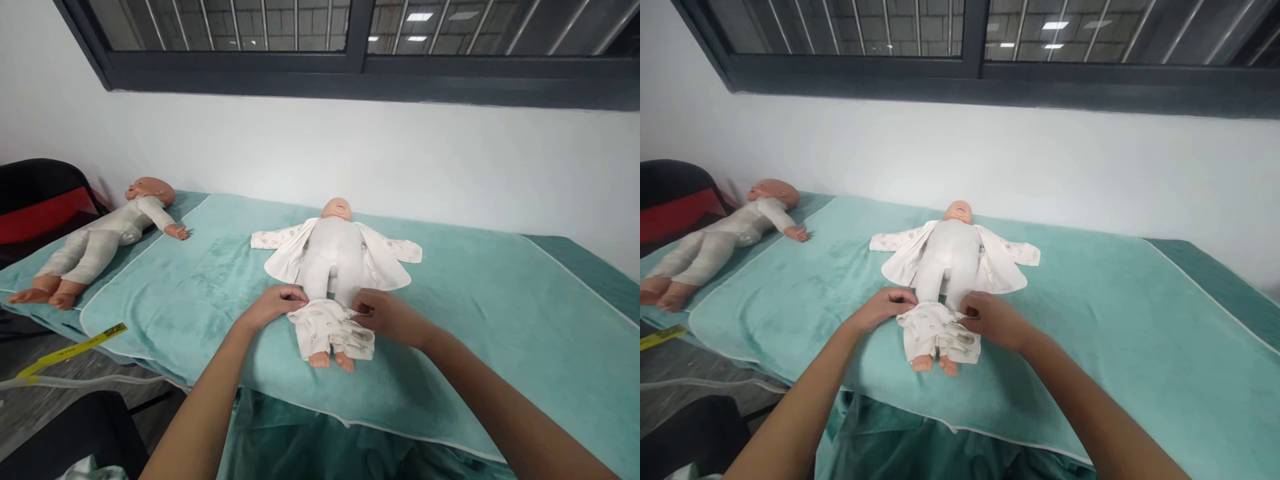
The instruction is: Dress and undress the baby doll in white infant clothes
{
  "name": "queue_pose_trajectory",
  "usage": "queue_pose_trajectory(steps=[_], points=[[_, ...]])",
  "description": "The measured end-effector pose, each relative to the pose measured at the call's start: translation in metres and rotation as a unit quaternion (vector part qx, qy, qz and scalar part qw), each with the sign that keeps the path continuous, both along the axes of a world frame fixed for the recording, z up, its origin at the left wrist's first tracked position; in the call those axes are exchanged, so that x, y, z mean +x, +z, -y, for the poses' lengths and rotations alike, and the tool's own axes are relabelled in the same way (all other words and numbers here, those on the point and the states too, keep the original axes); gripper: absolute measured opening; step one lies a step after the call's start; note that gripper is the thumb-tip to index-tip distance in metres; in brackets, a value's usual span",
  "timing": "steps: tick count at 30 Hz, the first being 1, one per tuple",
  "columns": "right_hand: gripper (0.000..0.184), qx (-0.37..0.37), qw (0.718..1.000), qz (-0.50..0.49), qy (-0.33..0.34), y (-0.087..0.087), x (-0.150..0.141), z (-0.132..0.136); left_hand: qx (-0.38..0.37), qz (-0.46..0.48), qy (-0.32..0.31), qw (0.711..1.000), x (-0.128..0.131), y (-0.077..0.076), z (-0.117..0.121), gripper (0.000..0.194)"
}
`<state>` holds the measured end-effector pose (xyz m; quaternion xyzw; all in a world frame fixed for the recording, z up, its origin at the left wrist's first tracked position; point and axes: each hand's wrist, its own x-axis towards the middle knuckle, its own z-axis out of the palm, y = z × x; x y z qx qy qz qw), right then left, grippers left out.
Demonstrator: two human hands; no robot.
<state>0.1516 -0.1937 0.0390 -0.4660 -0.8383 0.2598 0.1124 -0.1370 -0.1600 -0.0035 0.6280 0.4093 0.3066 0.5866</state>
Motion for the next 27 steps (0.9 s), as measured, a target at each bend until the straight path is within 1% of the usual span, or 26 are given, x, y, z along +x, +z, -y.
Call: queue_pose_trajectory(steps=[1, 3, 6, 8, 11, 15, 18, 21, 22, 24, 27], points=[[0.017, 0.014, 1.000, 0.009, 0.007, -0.001, 0.000, -0.002, -0.006, -0.004, -0.022, 1.000, -0.001, 0.003, 0.000, 0.026], [0.016, 0.087, 0.996, 0.013, 0.023, -0.005, -0.002, -0.009, -0.014, -0.013, -0.041, 0.999, -0.002, 0.006, 0.000, 0.026], [0.009, 0.226, 0.973, -0.008, 0.040, -0.012, -0.009, -0.026, -0.022, -0.015, -0.015, 1.000, 0.002, 0.008, 0.001, 0.031], [0.007, 0.271, 0.962, -0.014, 0.034, -0.016, -0.014, -0.037, -0.023, -0.010, 0.015, 1.000, 0.006, 0.006, 0.001, 0.035], [0.008, 0.265, 0.964, 0.003, 0.000, -0.020, -0.021, -0.047, -0.024, -0.010, 0.022, 0.999, 0.009, 0.004, 0.002, 0.031], [0.010, 0.235, 0.971, 0.009, -0.050, -0.024, -0.023, -0.052, -0.012, -0.034, -0.020, 0.999, 0.007, 0.009, 0.004, 0.024], [0.012, 0.239, 0.969, 0.007, -0.060, -0.025, -0.022, -0.056, 0.042, -0.075, -0.051, 0.995, 0.008, 0.016, 0.008, 0.019], [0.010, 0.246, 0.968, 0.013, -0.048, -0.024, -0.021, -0.058, 0.133, -0.139, -0.063, 0.979, 0.013, 0.026, 0.012, 0.014], [0.009, 0.245, 0.968, 0.012, -0.046, -0.024, -0.021, -0.058, 0.163, -0.160, -0.058, 0.972, 0.017, 0.029, 0.013, 0.013], [0.009, 0.238, 0.970, 0.007, -0.053, -0.023, -0.022, -0.056, 0.204, -0.183, -0.030, 0.961, 0.026, 0.033, 0.012, 0.015], [0.018, 0.226, 0.972, -0.002, -0.066, -0.024, -0.022, -0.053, 0.213, -0.179, 0.023, 0.960, 0.044, 0.034, 0.006, 0.024]])
